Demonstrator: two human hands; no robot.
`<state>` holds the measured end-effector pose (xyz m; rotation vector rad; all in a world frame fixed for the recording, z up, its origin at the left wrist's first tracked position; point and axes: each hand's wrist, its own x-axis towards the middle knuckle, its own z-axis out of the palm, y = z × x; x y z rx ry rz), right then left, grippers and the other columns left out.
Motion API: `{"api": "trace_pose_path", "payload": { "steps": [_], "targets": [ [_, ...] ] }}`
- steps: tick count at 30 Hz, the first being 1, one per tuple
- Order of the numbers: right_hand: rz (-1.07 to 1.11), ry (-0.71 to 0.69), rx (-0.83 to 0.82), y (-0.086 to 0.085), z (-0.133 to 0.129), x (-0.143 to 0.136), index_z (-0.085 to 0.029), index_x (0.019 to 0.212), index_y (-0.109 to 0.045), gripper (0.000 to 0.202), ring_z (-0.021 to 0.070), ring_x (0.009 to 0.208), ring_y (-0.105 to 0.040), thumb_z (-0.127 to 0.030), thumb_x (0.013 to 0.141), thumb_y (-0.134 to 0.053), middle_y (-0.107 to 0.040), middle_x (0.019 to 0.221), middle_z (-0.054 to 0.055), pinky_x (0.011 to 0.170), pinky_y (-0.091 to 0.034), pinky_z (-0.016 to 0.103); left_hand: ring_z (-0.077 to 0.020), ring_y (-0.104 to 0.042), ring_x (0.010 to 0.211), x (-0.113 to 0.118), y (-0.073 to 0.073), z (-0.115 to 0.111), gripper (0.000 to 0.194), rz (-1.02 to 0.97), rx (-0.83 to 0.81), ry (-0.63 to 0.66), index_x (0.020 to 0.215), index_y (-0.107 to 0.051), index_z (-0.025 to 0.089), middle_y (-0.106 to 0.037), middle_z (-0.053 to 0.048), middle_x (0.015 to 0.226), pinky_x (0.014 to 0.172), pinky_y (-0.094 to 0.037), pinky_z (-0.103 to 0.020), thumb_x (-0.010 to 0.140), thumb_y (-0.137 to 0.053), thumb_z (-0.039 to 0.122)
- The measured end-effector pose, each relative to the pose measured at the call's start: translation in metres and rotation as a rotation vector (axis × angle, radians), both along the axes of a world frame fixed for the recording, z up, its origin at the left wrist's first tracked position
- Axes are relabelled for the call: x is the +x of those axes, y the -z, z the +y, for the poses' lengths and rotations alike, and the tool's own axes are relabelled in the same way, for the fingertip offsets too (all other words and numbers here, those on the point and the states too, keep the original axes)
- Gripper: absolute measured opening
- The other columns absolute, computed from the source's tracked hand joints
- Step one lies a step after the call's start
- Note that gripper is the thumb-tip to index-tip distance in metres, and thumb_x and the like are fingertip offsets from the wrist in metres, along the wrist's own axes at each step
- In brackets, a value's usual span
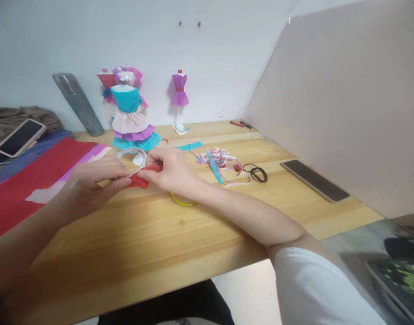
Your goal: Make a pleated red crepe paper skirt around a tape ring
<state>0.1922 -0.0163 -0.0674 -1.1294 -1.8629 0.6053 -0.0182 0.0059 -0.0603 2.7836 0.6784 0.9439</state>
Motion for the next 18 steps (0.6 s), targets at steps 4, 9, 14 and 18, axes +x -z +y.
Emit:
{"api": "trace_pose_path", "payload": {
  "steps": [4, 9, 14, 18],
  "targets": [
    [0.012, -0.066, -0.011, -0.0041, -0.001, 0.0033, -0.017, 0.062, -0.052, 0.022, 0.0091, 0.058, -0.042, -0.027, 0.078, -0.063, -0.049, 0.059, -0.003, 0.056, -0.031, 0.025, -0.0107, -0.055, 0.062, -0.0028, 0.0, 0.0064, 0.024, -0.074, -0.091, 0.028, 0.076, -0.073, 0.019, -0.067, 0.001, 0.067, 0.059, -0.041, -0.022, 0.094, -0.057, 0.021],
    [-0.048, -0.046, -0.002, -0.0089, -0.0048, 0.0041, -0.017, 0.065, -0.057, 0.013, 0.0103, 0.061, -0.046, -0.021, 0.077, -0.062, -0.054, 0.063, -0.002, 0.06, -0.034, 0.025, -0.0104, -0.056, 0.063, -0.0044, 0.0005, 0.0063, 0.023, -0.077, -0.067, 0.016, 0.077, -0.073, 0.02, -0.068, 0.001, 0.069, 0.06, -0.043, -0.022, 0.093, -0.058, 0.019],
    [-0.059, -0.033, -0.02, -0.0079, -0.0055, 0.0028, -0.016, 0.066, -0.059, 0.011, 0.0093, 0.06, -0.044, -0.018, 0.077, -0.061, -0.053, 0.062, -0.003, 0.06, -0.033, 0.025, -0.0121, -0.056, 0.062, -0.0034, 0.0, 0.0039, 0.028, -0.01, 0.019, -0.021, 0.071, -0.069, 0.018, -0.067, 0.0, 0.067, 0.058, -0.041, -0.024, 0.095, -0.056, 0.026],
    [0.003, -0.071, -0.045, -0.0057, -0.0065, 0.0007, -0.015, 0.067, -0.061, 0.011, 0.0093, 0.06, -0.046, -0.019, 0.077, -0.06, -0.055, 0.065, -0.002, 0.059, -0.034, 0.025, -0.0136, -0.057, 0.064, -0.0022, 0.0012, 0.003, 0.033, 0.024, 0.058, -0.047, 0.07, -0.068, 0.017, -0.068, -0.002, 0.069, 0.059, -0.041, -0.026, 0.097, -0.053, 0.028]
  ]
}}
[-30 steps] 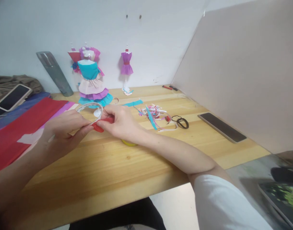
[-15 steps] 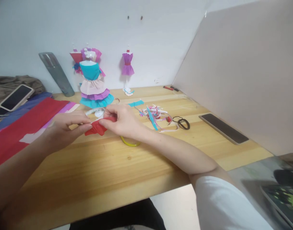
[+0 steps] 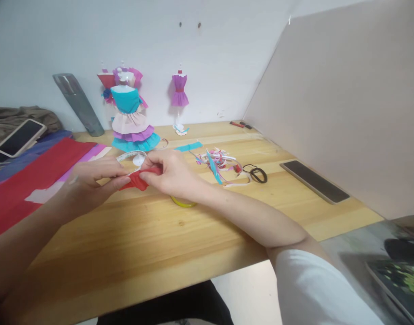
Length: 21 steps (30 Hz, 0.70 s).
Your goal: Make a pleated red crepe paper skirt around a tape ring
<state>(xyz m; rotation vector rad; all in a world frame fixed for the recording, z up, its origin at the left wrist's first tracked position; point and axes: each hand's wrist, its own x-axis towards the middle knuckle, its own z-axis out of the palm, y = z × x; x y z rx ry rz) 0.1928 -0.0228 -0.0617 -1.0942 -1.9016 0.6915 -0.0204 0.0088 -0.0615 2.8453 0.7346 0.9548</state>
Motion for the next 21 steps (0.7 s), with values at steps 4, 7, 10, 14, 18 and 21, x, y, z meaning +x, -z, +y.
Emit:
{"api": "trace_pose_path", "payload": {
  "steps": [4, 7, 10, 14, 18, 21],
  "targets": [
    [0.045, -0.04, -0.014, 0.0008, -0.0007, -0.0008, -0.015, 0.067, -0.062, 0.012, 0.0096, 0.061, -0.047, -0.021, 0.077, -0.06, -0.057, 0.066, -0.001, 0.059, -0.035, 0.024, -0.0137, -0.056, 0.063, 0.0005, 0.0005, -0.0015, 0.036, 0.0, 0.023, -0.004, 0.07, -0.068, 0.016, -0.068, -0.003, 0.068, 0.058, -0.04, -0.026, 0.099, -0.052, 0.031],
    [0.041, -0.027, 0.005, 0.0014, -0.0003, -0.0004, -0.015, 0.068, -0.061, 0.011, 0.009, 0.06, -0.046, -0.021, 0.077, -0.06, -0.055, 0.064, -0.002, 0.058, -0.034, 0.024, -0.0135, -0.054, 0.062, 0.0006, -0.0002, -0.0026, 0.036, -0.006, 0.024, 0.001, 0.07, -0.068, 0.016, -0.068, -0.003, 0.067, 0.058, -0.04, -0.026, 0.099, -0.053, 0.031],
    [0.048, 0.006, -0.001, 0.0033, 0.0004, -0.0006, -0.017, 0.067, -0.056, 0.013, 0.0089, 0.06, -0.044, -0.023, 0.076, -0.063, -0.054, 0.064, -0.002, 0.057, -0.033, 0.024, -0.0133, -0.055, 0.063, 0.0004, -0.0004, -0.003, 0.032, -0.025, 0.008, 0.025, 0.073, -0.069, 0.017, -0.067, -0.002, 0.068, 0.059, -0.04, -0.026, 0.098, -0.055, 0.03],
    [0.065, 0.012, -0.002, 0.0049, 0.0011, -0.0017, -0.018, 0.064, -0.051, 0.02, 0.0089, 0.058, -0.043, -0.026, 0.075, -0.065, -0.052, 0.061, -0.003, 0.056, -0.031, 0.024, -0.0136, -0.056, 0.065, 0.0, 0.0029, -0.0027, 0.029, -0.042, -0.025, 0.035, 0.076, -0.071, 0.018, -0.067, -0.002, 0.069, 0.061, -0.041, -0.027, 0.098, -0.057, 0.03],
    [0.067, 0.032, -0.001, 0.0036, 0.0014, -0.0019, -0.018, 0.061, -0.049, 0.023, 0.0088, 0.058, -0.042, -0.027, 0.074, -0.066, -0.05, 0.059, -0.003, 0.055, -0.031, 0.023, -0.0139, -0.055, 0.067, -0.0006, 0.008, -0.0019, 0.027, -0.085, -0.027, 0.031, 0.082, -0.073, 0.021, -0.066, -0.001, 0.071, 0.063, -0.041, -0.028, 0.099, -0.056, 0.034],
    [0.081, 0.029, -0.05, 0.0032, 0.002, -0.0016, -0.018, 0.061, -0.048, 0.024, 0.0081, 0.056, -0.04, -0.028, 0.073, -0.067, -0.048, 0.056, -0.005, 0.053, -0.029, 0.023, -0.0139, -0.054, 0.066, -0.0003, 0.0075, -0.0026, 0.026, -0.082, -0.007, 0.037, 0.081, -0.073, 0.022, -0.064, 0.0, 0.07, 0.061, -0.04, -0.029, 0.099, -0.057, 0.034]
  ]
}}
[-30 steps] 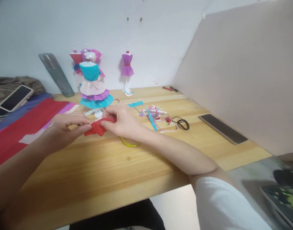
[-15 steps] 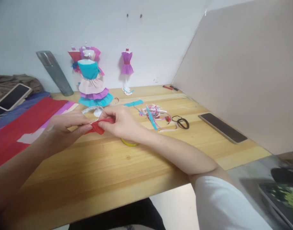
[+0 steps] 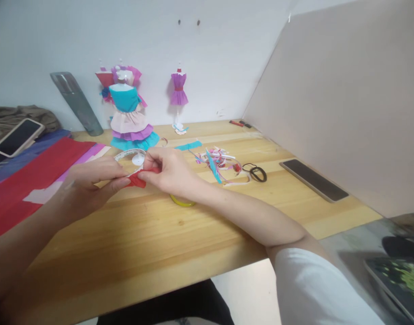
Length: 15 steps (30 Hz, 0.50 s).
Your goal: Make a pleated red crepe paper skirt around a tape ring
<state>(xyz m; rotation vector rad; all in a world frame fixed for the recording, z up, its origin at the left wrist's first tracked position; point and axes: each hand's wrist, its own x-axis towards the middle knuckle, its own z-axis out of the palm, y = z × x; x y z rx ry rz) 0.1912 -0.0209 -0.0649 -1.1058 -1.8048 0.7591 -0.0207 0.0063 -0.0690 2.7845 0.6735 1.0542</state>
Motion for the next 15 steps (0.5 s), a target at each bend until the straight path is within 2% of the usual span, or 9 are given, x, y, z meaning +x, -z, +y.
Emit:
{"api": "trace_pose_path", "payload": {
  "steps": [8, 11, 15],
  "targets": [
    [0.15, -0.037, -0.219, 0.001, 0.005, -0.003, -0.019, 0.059, -0.047, 0.029, 0.0067, 0.047, -0.042, -0.028, 0.064, -0.074, -0.051, 0.051, -0.005, 0.046, -0.031, 0.021, -0.0154, -0.048, 0.063, 0.002, -0.01, -0.003, 0.03, 0.1, 0.079, 0.075, 0.072, -0.063, 0.018, -0.058, 0.0, 0.064, 0.062, -0.037, -0.031, 0.099, -0.052, 0.023],
    [0.13, -0.029, -0.206, -0.001, 0.008, -0.001, -0.018, 0.056, -0.046, 0.031, 0.0057, 0.047, -0.041, -0.027, 0.062, -0.076, -0.049, 0.049, -0.006, 0.047, -0.031, 0.021, -0.0162, -0.052, 0.067, 0.001, -0.009, 0.001, 0.03, 0.112, 0.062, 0.107, 0.073, -0.064, 0.019, -0.061, -0.001, 0.067, 0.064, -0.039, -0.031, 0.099, -0.051, 0.023],
    [0.047, -0.082, -0.173, -0.006, 0.01, 0.008, -0.018, 0.059, -0.05, 0.028, 0.0067, 0.049, -0.044, -0.032, 0.067, -0.073, -0.051, 0.051, -0.005, 0.048, -0.032, 0.021, -0.0154, -0.059, 0.07, 0.0, -0.005, 0.009, 0.026, 0.053, -0.038, 0.102, 0.08, -0.071, 0.021, -0.067, -0.001, 0.071, 0.064, -0.044, -0.027, 0.098, -0.053, 0.026]
  ]
}}
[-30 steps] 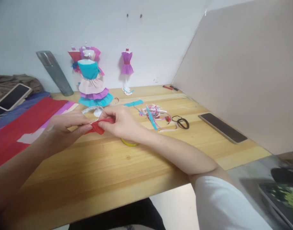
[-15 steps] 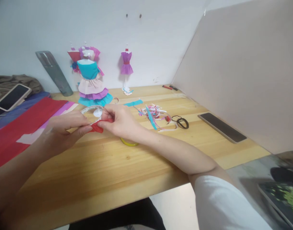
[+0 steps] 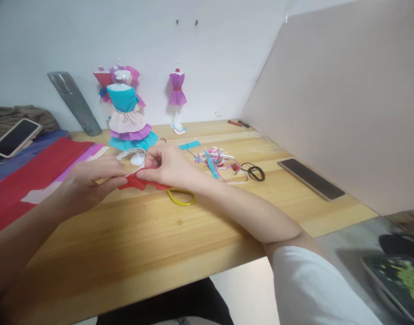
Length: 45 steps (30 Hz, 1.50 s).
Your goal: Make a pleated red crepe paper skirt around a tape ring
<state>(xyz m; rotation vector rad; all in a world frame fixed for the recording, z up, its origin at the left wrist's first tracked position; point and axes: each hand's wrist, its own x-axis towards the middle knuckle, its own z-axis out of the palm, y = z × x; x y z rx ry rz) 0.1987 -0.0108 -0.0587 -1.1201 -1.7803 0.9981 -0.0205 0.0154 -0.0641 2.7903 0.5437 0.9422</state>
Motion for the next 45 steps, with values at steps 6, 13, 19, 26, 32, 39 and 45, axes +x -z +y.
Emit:
{"api": "trace_pose_path", "payload": {
  "steps": [6, 13, 19, 26, 32, 39, 45],
  "targets": [
    [-0.066, 0.004, 0.019, -0.0039, 0.0003, 0.007, -0.017, 0.064, -0.055, 0.02, 0.0072, 0.049, -0.044, -0.03, 0.071, -0.068, -0.052, 0.054, -0.004, 0.048, -0.033, 0.022, -0.0121, -0.06, 0.062, 0.0012, 0.0036, 0.0053, 0.025, -0.108, -0.198, -0.062, 0.072, -0.07, 0.018, -0.068, -0.001, 0.068, 0.059, -0.046, -0.022, 0.092, -0.058, 0.027],
    [-0.01, -0.059, 0.031, -0.0042, 0.0005, 0.0065, -0.017, 0.064, -0.055, 0.016, 0.0074, 0.052, -0.045, -0.026, 0.07, -0.067, -0.052, 0.056, -0.005, 0.051, -0.035, 0.022, -0.0109, -0.057, 0.059, 0.0023, 0.0021, 0.0037, 0.023, -0.136, -0.149, -0.081, 0.072, -0.072, 0.018, -0.067, 0.0, 0.064, 0.057, -0.044, -0.021, 0.089, -0.059, 0.024],
    [-0.024, -0.086, 0.018, -0.0059, -0.0019, 0.0066, -0.017, 0.069, -0.057, 0.013, 0.0088, 0.056, -0.049, -0.026, 0.072, -0.066, -0.055, 0.061, -0.003, 0.053, -0.037, 0.023, -0.0142, -0.059, 0.065, 0.0003, -0.0007, 0.0041, 0.027, -0.027, 0.04, -0.078, 0.073, -0.071, 0.018, -0.068, -0.002, 0.066, 0.062, -0.046, -0.025, 0.094, -0.056, 0.024],
    [-0.018, -0.108, 0.062, -0.0033, -0.0037, 0.0043, -0.016, 0.067, -0.056, 0.011, 0.0083, 0.056, -0.047, -0.022, 0.073, -0.062, -0.053, 0.06, -0.003, 0.054, -0.037, 0.022, -0.0151, -0.058, 0.067, 0.0009, 0.0014, 0.0012, 0.028, -0.004, 0.174, -0.068, 0.076, -0.069, 0.017, -0.069, -0.003, 0.073, 0.061, -0.041, -0.026, 0.098, -0.053, 0.025],
    [0.032, -0.086, 0.0, -0.0043, -0.0053, 0.0019, -0.015, 0.07, -0.06, 0.009, 0.009, 0.058, -0.051, -0.024, 0.071, -0.063, -0.057, 0.063, -0.002, 0.056, -0.039, 0.022, -0.0149, -0.056, 0.066, 0.0004, 0.0029, 0.0007, 0.026, -0.031, 0.158, -0.051, 0.075, -0.068, 0.019, -0.067, -0.002, 0.071, 0.062, -0.039, -0.027, 0.097, -0.057, 0.027],
    [0.046, -0.047, 0.039, -0.0013, -0.0046, 0.0022, -0.016, 0.07, -0.06, 0.012, 0.0095, 0.058, -0.05, -0.027, 0.072, -0.063, -0.056, 0.062, -0.002, 0.054, -0.039, 0.023, -0.0147, -0.054, 0.065, 0.0006, 0.0015, -0.0003, 0.022, -0.062, 0.131, -0.043, 0.076, -0.067, 0.02, -0.065, 0.0, 0.069, 0.061, -0.039, -0.027, 0.095, -0.058, 0.024],
    [0.045, 0.005, 0.1, 0.0025, -0.0027, 0.0011, -0.017, 0.068, -0.056, 0.012, 0.0089, 0.058, -0.048, -0.025, 0.072, -0.065, -0.055, 0.063, -0.002, 0.054, -0.038, 0.023, -0.0152, -0.058, 0.07, 0.0015, 0.0004, -0.002, 0.017, -0.071, 0.107, -0.012, 0.081, -0.068, 0.02, -0.069, -0.001, 0.075, 0.064, -0.042, -0.026, 0.094, -0.058, 0.019]
  ]
}}
